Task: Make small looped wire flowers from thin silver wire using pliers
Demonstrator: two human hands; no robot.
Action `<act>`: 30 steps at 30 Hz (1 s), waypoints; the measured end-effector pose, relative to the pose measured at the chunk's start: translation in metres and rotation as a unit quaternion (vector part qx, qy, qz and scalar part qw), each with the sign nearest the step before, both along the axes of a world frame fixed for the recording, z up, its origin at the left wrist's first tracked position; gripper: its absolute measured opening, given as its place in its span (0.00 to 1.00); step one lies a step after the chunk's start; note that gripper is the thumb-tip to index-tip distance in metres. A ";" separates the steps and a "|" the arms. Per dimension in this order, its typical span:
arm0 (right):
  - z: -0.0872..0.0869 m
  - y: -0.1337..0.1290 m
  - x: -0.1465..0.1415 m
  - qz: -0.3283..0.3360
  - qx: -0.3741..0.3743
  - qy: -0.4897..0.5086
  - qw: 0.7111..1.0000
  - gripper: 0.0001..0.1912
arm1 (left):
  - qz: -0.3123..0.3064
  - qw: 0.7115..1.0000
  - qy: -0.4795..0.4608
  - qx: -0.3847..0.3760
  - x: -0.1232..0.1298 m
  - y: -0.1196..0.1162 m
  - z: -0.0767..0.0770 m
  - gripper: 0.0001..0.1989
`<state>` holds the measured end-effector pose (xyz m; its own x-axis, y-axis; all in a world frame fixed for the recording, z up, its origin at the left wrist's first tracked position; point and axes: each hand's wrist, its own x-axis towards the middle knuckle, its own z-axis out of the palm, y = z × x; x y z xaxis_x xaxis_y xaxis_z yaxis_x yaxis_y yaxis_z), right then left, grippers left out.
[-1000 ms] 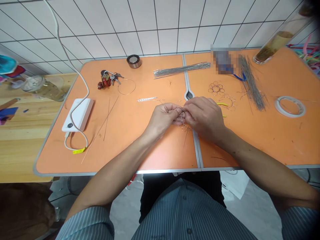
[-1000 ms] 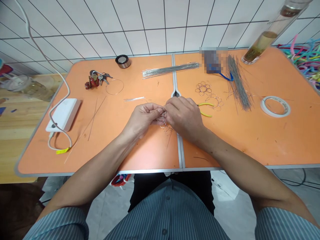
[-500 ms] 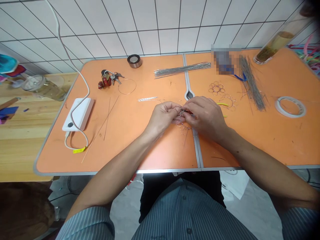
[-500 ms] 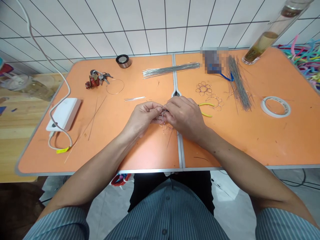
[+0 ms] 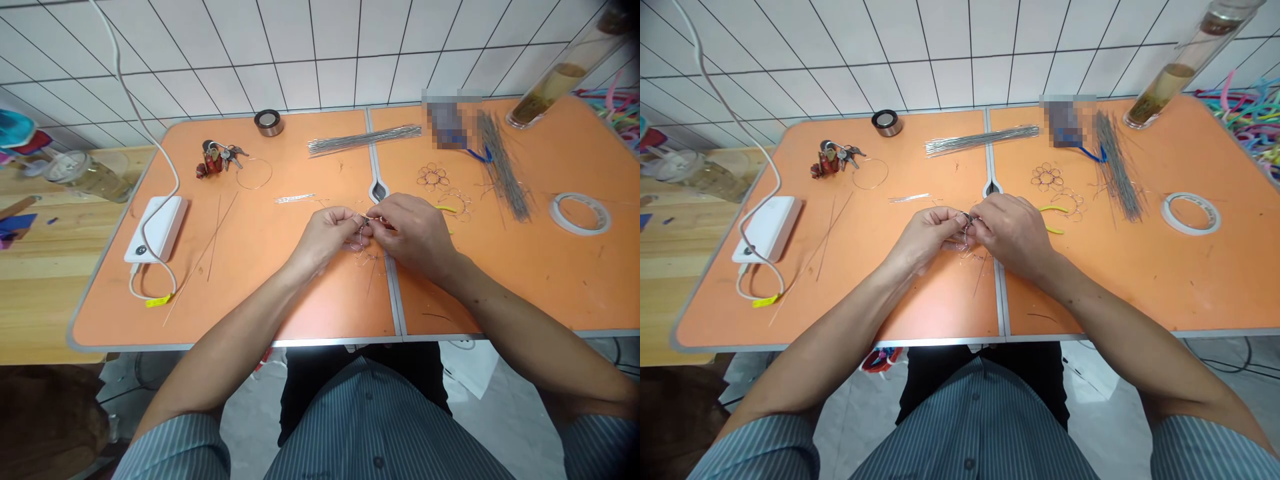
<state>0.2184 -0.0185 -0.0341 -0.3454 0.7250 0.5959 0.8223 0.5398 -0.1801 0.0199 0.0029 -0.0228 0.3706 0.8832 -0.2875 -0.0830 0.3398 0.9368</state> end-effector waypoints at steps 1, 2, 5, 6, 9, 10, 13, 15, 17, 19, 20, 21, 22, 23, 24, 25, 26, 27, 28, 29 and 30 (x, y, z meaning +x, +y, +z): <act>0.000 0.000 0.000 0.001 -0.002 0.000 1.000 0.09 | -0.003 1.000 0.000 -0.002 0.000 0.000 0.000 0.10; 0.000 0.000 0.000 0.001 -0.004 -0.001 1.000 0.09 | -0.005 1.000 -0.001 -0.003 -0.001 0.000 0.001 0.10; 0.001 0.000 0.000 0.008 -0.001 -0.003 1.000 0.07 | -0.005 1.000 -0.012 -0.010 0.000 0.000 0.002 0.10; 0.001 -0.001 0.000 0.010 0.000 -0.004 1.000 0.06 | -0.003 1.000 -0.017 -0.013 0.000 0.000 0.002 0.10; 0.001 -0.001 0.000 0.005 -0.006 0.001 1.000 0.05 | -0.001 0.999 -0.030 -0.022 0.000 0.000 0.001 0.10; 0.001 -0.001 0.000 0.002 -0.010 0.002 1.000 0.05 | 0.000 0.999 -0.032 -0.022 0.000 0.000 0.001 0.10; 0.000 -0.001 -0.001 -0.003 -0.021 0.004 1.000 0.05 | -0.001 0.999 -0.035 -0.019 0.000 0.000 0.000 0.10; -0.001 -0.001 -0.001 -0.001 -0.019 0.004 1.000 0.06 | -0.001 0.999 -0.035 -0.017 0.001 0.000 -0.001 0.10; -0.001 0.000 0.000 0.001 -0.016 0.006 1.000 0.06 | -0.001 0.999 -0.037 -0.018 0.001 0.000 -0.002 0.10; -0.001 0.000 0.000 0.004 -0.017 0.010 1.000 0.07 | -0.002 0.999 -0.038 -0.020 0.001 0.001 -0.002 0.10; -0.001 0.000 0.000 0.006 -0.017 0.011 1.000 0.07 | -0.002 0.999 -0.039 -0.021 0.001 0.001 -0.002 0.10; -0.001 0.000 0.000 0.008 -0.016 0.012 1.000 0.07 | -0.002 0.999 -0.038 -0.021 0.001 0.001 -0.002 0.10; 0.000 0.000 0.000 0.010 -0.014 0.012 1.000 0.07 | -0.003 0.999 -0.038 -0.021 0.000 0.001 -0.002 0.10; 0.000 0.000 0.000 0.011 -0.011 0.012 1.000 0.07 | -0.003 0.999 -0.037 -0.020 0.000 0.001 -0.002 0.11; 0.000 0.000 0.000 0.011 -0.009 0.011 1.000 0.07 | -0.004 0.999 -0.036 -0.019 0.000 0.001 -0.002 0.11; 0.000 0.000 0.000 0.010 -0.008 0.010 1.000 0.07 | -0.004 0.999 -0.035 -0.019 0.000 0.001 -0.002 0.11; 0.000 0.000 0.000 0.009 -0.007 0.010 1.000 0.07 | -0.004 0.999 -0.034 -0.018 0.000 0.001 -0.002 0.11; 0.000 0.000 0.000 0.007 -0.007 0.010 1.000 0.07 | -0.003 0.999 -0.033 -0.017 0.000 0.001 -0.001 0.11; 0.000 0.000 0.000 0.006 -0.008 0.009 1.000 0.07 | -0.003 0.999 -0.033 -0.016 0.000 0.000 -0.001 0.11; -0.001 -0.001 0.000 0.006 -0.009 0.009 1.000 0.07 | -0.003 0.999 -0.033 -0.014 0.000 0.000 -0.001 0.11; -0.001 -0.001 0.000 0.005 -0.010 0.009 1.000 0.07 | -0.003 0.999 -0.034 -0.011 0.001 -0.001 -0.001 0.11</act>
<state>0.2187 -0.0192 -0.0349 -0.3423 0.7329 0.5879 0.8137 0.5441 -0.2046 0.0205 0.0023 -0.0237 0.3951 0.8748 -0.2803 -0.1449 0.3607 0.9214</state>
